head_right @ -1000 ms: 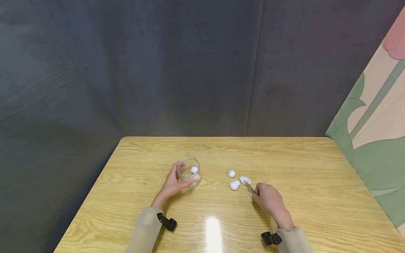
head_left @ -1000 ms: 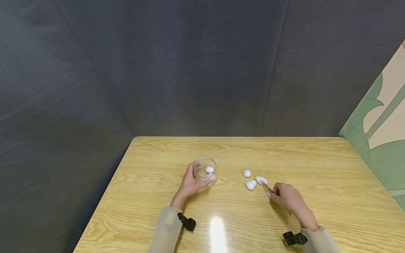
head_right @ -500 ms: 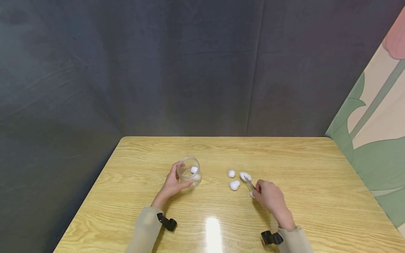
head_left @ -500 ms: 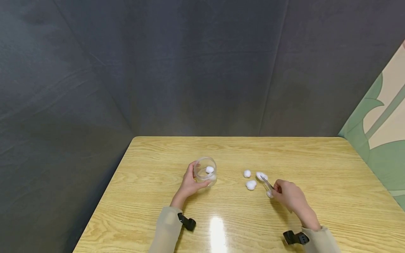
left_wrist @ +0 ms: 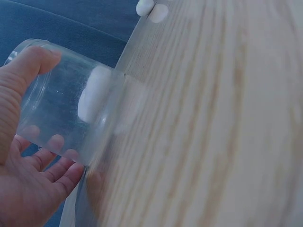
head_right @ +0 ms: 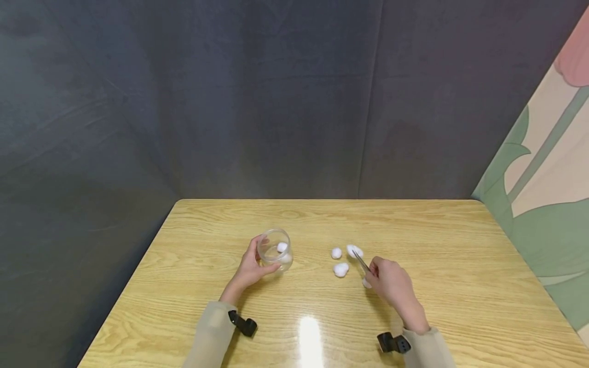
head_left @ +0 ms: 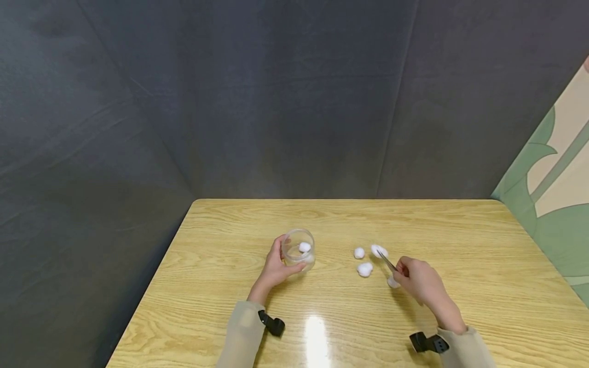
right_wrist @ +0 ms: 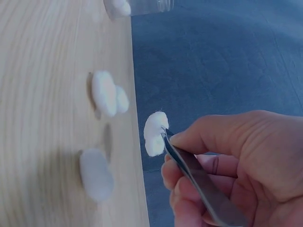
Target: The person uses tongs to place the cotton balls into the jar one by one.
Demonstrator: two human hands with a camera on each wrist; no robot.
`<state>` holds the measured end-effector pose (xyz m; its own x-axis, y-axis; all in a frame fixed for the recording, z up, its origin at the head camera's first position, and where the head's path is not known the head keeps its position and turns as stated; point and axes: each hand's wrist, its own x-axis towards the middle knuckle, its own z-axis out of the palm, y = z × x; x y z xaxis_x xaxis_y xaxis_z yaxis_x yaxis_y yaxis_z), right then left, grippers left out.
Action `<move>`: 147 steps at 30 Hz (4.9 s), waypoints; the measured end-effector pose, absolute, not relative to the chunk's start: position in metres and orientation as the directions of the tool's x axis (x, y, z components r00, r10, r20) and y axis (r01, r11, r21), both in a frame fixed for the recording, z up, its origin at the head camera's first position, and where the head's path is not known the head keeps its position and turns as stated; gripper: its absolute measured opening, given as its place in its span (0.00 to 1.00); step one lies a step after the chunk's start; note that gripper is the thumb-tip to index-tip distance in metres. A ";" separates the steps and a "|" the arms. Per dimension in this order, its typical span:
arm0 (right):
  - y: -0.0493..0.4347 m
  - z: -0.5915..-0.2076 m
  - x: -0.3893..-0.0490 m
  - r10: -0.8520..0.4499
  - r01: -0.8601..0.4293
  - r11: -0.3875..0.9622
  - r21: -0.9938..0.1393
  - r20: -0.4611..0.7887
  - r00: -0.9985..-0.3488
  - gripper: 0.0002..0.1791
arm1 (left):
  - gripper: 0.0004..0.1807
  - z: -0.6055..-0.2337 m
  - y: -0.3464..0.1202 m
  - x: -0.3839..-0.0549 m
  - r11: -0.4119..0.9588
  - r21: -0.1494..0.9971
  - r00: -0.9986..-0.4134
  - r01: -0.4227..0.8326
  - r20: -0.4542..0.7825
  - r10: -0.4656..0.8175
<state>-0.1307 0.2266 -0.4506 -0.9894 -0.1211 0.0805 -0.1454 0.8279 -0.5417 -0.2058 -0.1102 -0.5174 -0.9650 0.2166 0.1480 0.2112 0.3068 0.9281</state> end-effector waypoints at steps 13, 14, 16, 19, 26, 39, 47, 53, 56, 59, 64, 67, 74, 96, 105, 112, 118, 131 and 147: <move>0.218 -0.440 -0.135 -0.138 -0.199 0.826 -0.528 0.152 -0.979 0.08 | 0.45 -0.518 -0.110 -0.206 0.311 0.926 -0.965 0.214 0.151 0.215; 0.217 -0.439 -0.135 -0.140 -0.202 0.826 -0.527 0.156 -0.978 0.08 | 0.45 -0.518 -0.110 -0.206 0.310 0.926 -0.965 0.215 0.151 0.216; 0.216 -0.437 -0.136 -0.141 -0.206 0.824 -0.527 0.161 -0.977 0.09 | 0.45 -0.518 -0.110 -0.206 0.310 0.926 -0.964 0.216 0.152 0.219; 0.213 -0.435 -0.137 -0.139 -0.207 0.825 -0.526 0.166 -0.976 0.09 | 0.45 -0.519 -0.110 -0.206 0.314 0.924 -0.963 0.220 0.153 0.222; 0.209 -0.430 -0.139 -0.144 -0.218 0.822 -0.526 0.178 -0.973 0.09 | 0.45 -0.508 -0.109 -0.201 0.296 0.929 -0.960 0.224 0.158 0.230; 0.197 -0.422 -0.144 -0.164 -0.243 0.812 -0.531 0.193 -0.968 0.08 | 0.43 -0.481 -0.106 -0.188 0.297 0.930 -0.958 0.216 0.142 0.250; 0.189 -0.419 -0.146 -0.182 -0.270 0.795 -0.543 0.211 -0.960 0.08 | 0.43 -0.481 -0.106 -0.188 0.290 0.931 -0.956 0.221 0.148 0.255; 0.182 -0.418 -0.148 -0.190 -0.276 0.795 -0.540 0.211 -0.959 0.08 | 0.43 -0.481 -0.106 -0.188 0.289 0.931 -0.955 0.222 0.147 0.257; 0.177 -0.417 -0.149 -0.196 -0.286 0.793 -0.538 0.219 -0.956 0.08 | 0.43 -0.481 -0.106 -0.188 0.288 0.931 -0.955 0.223 0.149 0.258; 0.173 -0.416 -0.149 -0.201 -0.296 0.786 -0.543 0.228 -0.953 0.08 | 0.43 -0.481 -0.106 -0.188 0.288 0.930 -0.954 0.228 0.154 0.259; 0.167 -0.416 -0.151 -0.216 -0.306 0.776 -0.552 0.223 -0.951 0.09 | 0.43 -0.481 -0.106 -0.188 0.289 0.928 -0.954 0.234 0.162 0.252; 0.163 -0.417 -0.151 -0.225 -0.311 0.770 -0.557 0.219 -0.949 0.09 | 0.43 -0.481 -0.106 -0.188 0.292 0.927 -0.955 0.234 0.163 0.249; 0.154 -0.416 -0.151 -0.242 -0.319 0.758 -0.569 0.209 -0.948 0.09 | 0.42 -0.481 -0.106 -0.189 0.300 0.925 -0.954 0.233 0.157 0.255; 0.123 -0.418 -0.155 -0.316 -0.419 0.727 -0.543 0.278 -0.907 0.09 | 0.45 -0.517 -0.111 -0.207 0.291 0.929 -0.958 0.229 0.162 0.238; 0.110 -0.420 -0.157 -0.330 -0.423 0.701 -0.574 0.266 -0.906 0.08 | 0.46 -0.519 -0.110 -0.209 0.292 0.922 -0.954 0.253 0.188 0.234; 0.104 -0.425 -0.158 -0.347 -0.430 0.695 -0.576 0.256 -0.902 0.08 | 0.46 -0.520 -0.109 -0.209 0.284 0.927 -0.957 0.244 0.182 0.227; 0.102 -0.426 -0.159 -0.348 -0.423 0.702 -0.574 0.242 -0.906 0.09 | 0.44 -0.502 -0.108 -0.200 0.261 0.930 -0.948 0.259 0.193 0.253; 0.098 -0.429 -0.160 -0.349 -0.389 0.702 -0.596 0.188 -0.918 0.08 | 0.43 -0.485 -0.107 -0.191 0.252 0.935 -0.946 0.249 0.179 0.270; 0.103 -0.430 -0.159 -0.300 -0.351 0.702 -0.620 0.190 -0.935 0.08 | 0.44 -0.482 -0.107 -0.190 0.261 0.940 -0.952 0.221 0.149 0.268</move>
